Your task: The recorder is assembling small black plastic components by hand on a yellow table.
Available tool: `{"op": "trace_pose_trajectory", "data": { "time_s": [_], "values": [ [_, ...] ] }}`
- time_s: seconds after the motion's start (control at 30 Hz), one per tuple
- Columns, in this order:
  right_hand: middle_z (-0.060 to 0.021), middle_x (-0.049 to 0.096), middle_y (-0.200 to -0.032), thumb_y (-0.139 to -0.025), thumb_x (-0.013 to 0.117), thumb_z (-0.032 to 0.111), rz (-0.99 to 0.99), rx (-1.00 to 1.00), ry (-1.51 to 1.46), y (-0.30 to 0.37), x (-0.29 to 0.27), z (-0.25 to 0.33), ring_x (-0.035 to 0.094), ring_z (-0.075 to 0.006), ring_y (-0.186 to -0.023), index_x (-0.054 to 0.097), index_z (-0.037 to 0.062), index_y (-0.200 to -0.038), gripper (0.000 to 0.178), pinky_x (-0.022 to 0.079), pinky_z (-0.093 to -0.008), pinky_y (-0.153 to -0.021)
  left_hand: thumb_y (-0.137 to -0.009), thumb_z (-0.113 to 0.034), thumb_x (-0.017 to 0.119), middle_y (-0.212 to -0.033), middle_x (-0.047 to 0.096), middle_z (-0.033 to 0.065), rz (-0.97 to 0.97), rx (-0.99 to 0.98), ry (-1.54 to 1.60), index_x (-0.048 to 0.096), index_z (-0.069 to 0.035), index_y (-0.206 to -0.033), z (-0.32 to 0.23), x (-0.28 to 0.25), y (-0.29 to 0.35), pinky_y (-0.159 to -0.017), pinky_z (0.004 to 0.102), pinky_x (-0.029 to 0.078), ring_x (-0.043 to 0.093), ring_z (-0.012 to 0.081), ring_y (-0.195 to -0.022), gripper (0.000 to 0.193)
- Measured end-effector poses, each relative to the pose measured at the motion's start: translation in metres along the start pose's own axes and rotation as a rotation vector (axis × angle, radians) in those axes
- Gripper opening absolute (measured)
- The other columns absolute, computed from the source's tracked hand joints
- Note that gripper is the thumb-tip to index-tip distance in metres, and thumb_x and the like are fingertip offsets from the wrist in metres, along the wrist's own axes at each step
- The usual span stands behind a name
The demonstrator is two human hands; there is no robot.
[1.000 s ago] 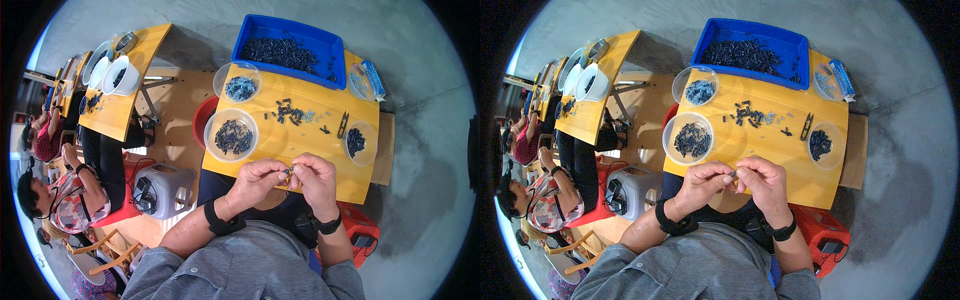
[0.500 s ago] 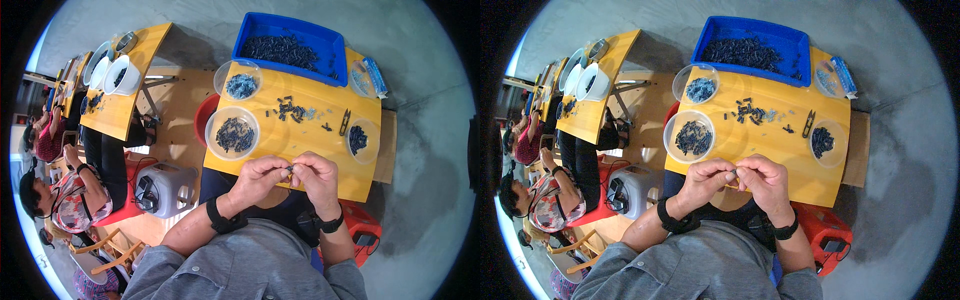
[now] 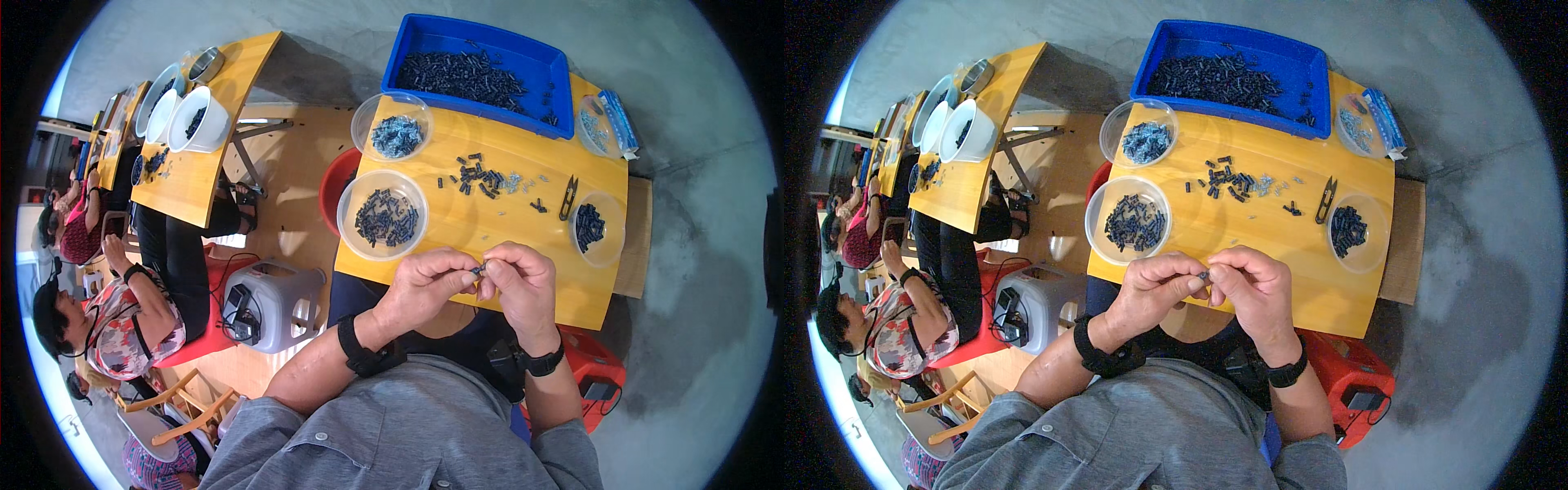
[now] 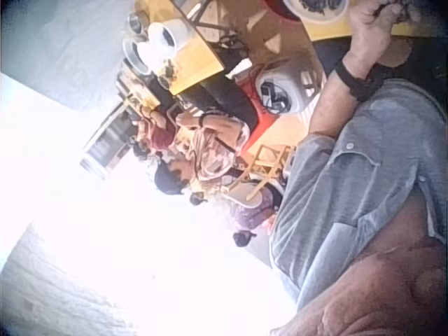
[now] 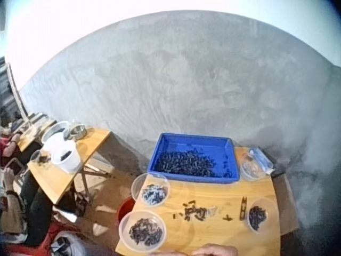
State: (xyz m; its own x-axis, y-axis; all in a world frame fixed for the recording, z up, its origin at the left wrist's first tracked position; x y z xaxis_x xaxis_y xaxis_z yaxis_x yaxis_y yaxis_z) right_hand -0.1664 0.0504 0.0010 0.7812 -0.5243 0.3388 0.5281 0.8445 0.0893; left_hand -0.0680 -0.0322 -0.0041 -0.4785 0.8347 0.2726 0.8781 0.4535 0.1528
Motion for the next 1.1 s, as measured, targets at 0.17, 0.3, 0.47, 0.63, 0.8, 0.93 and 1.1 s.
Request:
{"op": "trace_pose_trajectory", "data": {
  "time_s": [0.17, 0.3, 0.47, 0.63, 0.8, 0.93, 1.1],
  "values": [
    [-0.0056, 0.059, -0.075, -0.087, 0.058, 0.000, -0.008, 0.005, 0.003, -0.001, -0.001, -0.001, 0.056, -0.0092, -0.060, 0.061, -0.0043, -0.092, 0.007, 0.047, -0.0219, -0.055, -0.087, -0.001, 0.060, -0.085, 0.064, 0.0054, 0.002, 0.003, 0.003, 0.064, 0.002, -0.095, 0.001, -0.001, -0.001, -0.069, 0.0228, 0.051, 0.061, 0.0103, -0.078, 0.010],
    [-0.0051, 0.059, -0.074, -0.087, 0.058, 0.000, 0.003, 0.004, 0.027, -0.002, 0.000, 0.000, 0.056, -0.0089, -0.059, 0.061, -0.0042, -0.091, 0.006, 0.046, -0.0212, -0.055, -0.087, -0.001, 0.060, -0.086, 0.064, 0.0058, 0.006, 0.008, 0.000, 0.064, 0.002, -0.094, 0.000, -0.001, -0.003, -0.070, 0.0233, 0.051, 0.062, 0.0107, -0.079, 0.009],
    [-0.0051, 0.058, -0.074, -0.087, 0.058, 0.000, 0.006, -0.001, 0.043, -0.003, 0.001, 0.000, 0.056, -0.0089, -0.059, 0.061, -0.0042, -0.091, 0.006, 0.046, -0.0212, -0.055, -0.087, 0.000, 0.059, -0.086, 0.063, 0.0064, 0.010, -0.005, 0.022, 0.064, 0.002, -0.094, 0.003, -0.001, -0.004, -0.070, 0.0237, 0.052, 0.062, 0.0113, -0.080, 0.009],
    [-0.0055, 0.059, -0.074, -0.087, 0.058, 0.000, -0.005, 0.006, -0.009, -0.003, -0.001, -0.002, 0.056, -0.0093, -0.060, 0.061, -0.0042, -0.091, 0.006, 0.047, -0.0217, -0.055, -0.087, 0.002, 0.058, -0.088, 0.063, 0.0073, 0.016, 0.003, 0.035, 0.064, 0.003, -0.094, 0.005, -0.001, -0.005, -0.072, 0.0243, 0.053, 0.062, 0.0123, -0.081, 0.010],
    [-0.0059, 0.059, -0.075, -0.087, 0.059, 0.000, -0.003, -0.002, 0.039, -0.004, 0.000, -0.001, 0.057, -0.0094, -0.060, 0.061, -0.0043, -0.091, 0.006, 0.048, -0.0219, -0.055, -0.087, 0.002, 0.058, -0.087, 0.064, 0.0074, 0.006, -0.005, 0.017, 0.064, 0.003, -0.094, 0.007, -0.003, -0.005, -0.072, 0.0243, 0.053, 0.062, 0.0124, -0.081, 0.010],
    [-0.0059, 0.059, -0.075, -0.087, 0.059, 0.000, -0.003, 0.008, 0.048, -0.004, -0.002, -0.004, 0.057, -0.0095, -0.060, 0.061, -0.0043, -0.092, 0.007, 0.048, -0.0218, -0.056, -0.087, 0.001, 0.058, -0.088, 0.064, 0.0069, 0.015, -0.025, 0.015, 0.064, 0.003, -0.096, 0.008, -0.004, -0.005, -0.072, 0.0239, 0.053, 0.062, 0.0113, -0.081, 0.011],
    [-0.0056, 0.059, -0.075, -0.087, 0.059, -0.001, -0.007, 0.014, 0.024, -0.005, -0.004, -0.007, 0.057, -0.0094, -0.060, 0.061, -0.0040, -0.092, 0.007, 0.048, -0.0214, -0.056, -0.087, 0.002, 0.058, -0.086, 0.064, 0.0072, 0.009, -0.021, 0.008, 0.064, 0.004, -0.094, 0.009, -0.004, -0.008, -0.071, 0.0240, 0.052, 0.062, 0.0120, -0.080, 0.009]
  ]
}}
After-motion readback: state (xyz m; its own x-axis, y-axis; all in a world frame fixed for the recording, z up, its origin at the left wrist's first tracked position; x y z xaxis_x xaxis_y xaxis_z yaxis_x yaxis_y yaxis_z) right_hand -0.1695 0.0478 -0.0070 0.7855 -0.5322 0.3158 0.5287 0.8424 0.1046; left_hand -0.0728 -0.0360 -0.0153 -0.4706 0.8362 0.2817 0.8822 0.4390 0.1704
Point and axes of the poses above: each hand's wrist, its own y-axis away from the middle knuckle, its own x-axis out of the palm, z = x × y, the point moved 8 cm from there along -y, towards the middle knuckle
